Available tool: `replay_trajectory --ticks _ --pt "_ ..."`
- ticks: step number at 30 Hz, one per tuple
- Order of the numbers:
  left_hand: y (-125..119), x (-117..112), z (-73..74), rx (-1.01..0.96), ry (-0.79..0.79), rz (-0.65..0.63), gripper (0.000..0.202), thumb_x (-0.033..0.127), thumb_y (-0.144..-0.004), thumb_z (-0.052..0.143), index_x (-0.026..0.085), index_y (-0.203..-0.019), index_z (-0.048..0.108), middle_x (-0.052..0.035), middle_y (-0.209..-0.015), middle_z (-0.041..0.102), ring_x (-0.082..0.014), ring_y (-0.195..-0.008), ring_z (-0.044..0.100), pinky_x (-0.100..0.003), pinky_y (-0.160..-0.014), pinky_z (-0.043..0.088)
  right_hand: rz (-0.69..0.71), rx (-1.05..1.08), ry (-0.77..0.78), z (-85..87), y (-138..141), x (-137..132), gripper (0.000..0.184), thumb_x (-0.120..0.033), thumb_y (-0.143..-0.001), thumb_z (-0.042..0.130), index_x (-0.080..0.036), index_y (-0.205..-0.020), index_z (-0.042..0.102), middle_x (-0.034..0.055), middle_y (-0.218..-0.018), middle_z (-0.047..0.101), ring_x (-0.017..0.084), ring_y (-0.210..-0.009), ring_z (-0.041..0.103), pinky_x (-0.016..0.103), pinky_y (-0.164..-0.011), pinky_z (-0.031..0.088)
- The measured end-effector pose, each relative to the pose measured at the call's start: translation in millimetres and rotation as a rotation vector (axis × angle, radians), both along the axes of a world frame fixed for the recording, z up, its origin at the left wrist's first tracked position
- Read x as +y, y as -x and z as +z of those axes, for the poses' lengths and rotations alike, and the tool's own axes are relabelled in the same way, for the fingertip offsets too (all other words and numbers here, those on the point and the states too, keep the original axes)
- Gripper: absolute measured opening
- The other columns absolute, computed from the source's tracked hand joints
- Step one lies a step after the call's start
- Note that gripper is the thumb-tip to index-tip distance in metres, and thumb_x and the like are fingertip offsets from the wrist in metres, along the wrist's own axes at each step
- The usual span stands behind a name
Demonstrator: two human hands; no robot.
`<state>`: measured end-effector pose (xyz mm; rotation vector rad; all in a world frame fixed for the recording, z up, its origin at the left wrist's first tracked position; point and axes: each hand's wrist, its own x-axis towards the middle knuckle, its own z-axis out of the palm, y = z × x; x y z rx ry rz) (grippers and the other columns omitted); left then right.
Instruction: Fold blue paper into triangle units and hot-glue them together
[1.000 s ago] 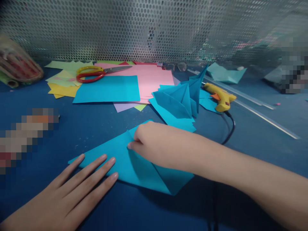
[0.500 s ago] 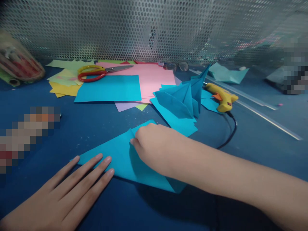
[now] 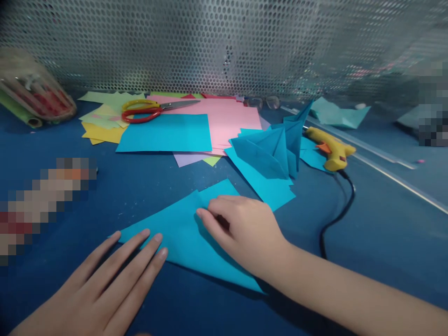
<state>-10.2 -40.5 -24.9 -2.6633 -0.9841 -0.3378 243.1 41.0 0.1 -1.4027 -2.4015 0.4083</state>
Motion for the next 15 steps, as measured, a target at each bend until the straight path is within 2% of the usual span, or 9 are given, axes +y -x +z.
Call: replay_trajectory --ticks 4,9,12,15 --pt "2 -1 -2.4 0.028 -0.006 -0.017 0.054 0.040 -0.110 0.025 0.012 -0.143 0.056 -0.0130 -0.136 0.068 -0.0314 -0.131 0.053 -0.055 -0.127 0.005 0.014 0.026 -0.034 -3.5 -1 0 0.045 -0.034 -0.100 0.048 -0.021 -0.058 0.037 -0.0038 -0.052 0.042 0.009 -0.045 0.040 0.024 -0.047 0.027" --pt "6 -4 -0.2 0.029 0.006 0.000 0.056 0.046 -0.108 0.033 0.010 -0.148 0.049 -0.0126 -0.127 0.071 -0.0302 -0.119 0.059 -0.050 -0.128 0.003 0.041 0.036 -0.127 -5.5 -2 1 0.043 -0.029 -0.099 0.050 -0.021 -0.059 0.036 -0.0039 -0.053 0.042 0.009 -0.047 0.041 0.023 -0.049 0.028" --pt "5 -8 0.1 0.015 -0.008 0.038 0.058 0.046 -0.108 0.031 0.008 -0.150 0.044 -0.0127 -0.126 0.071 -0.0300 -0.119 0.059 -0.044 -0.124 0.018 0.048 0.016 -0.154 -5.9 -2 1 0.043 -0.029 -0.099 0.049 -0.021 -0.060 0.034 -0.0040 -0.052 0.041 0.009 -0.046 0.040 0.023 -0.048 0.027" --pt "4 -13 -2.5 0.020 -0.026 0.153 0.072 0.050 -0.107 0.030 -0.002 -0.155 0.031 -0.0163 -0.123 0.072 -0.0312 -0.113 0.064 -0.040 -0.102 0.042 0.061 -0.002 -0.158 -5.5 -2 1 0.043 -0.029 -0.100 0.048 -0.021 -0.060 0.034 -0.0038 -0.052 0.041 0.009 -0.046 0.040 0.023 -0.047 0.027"
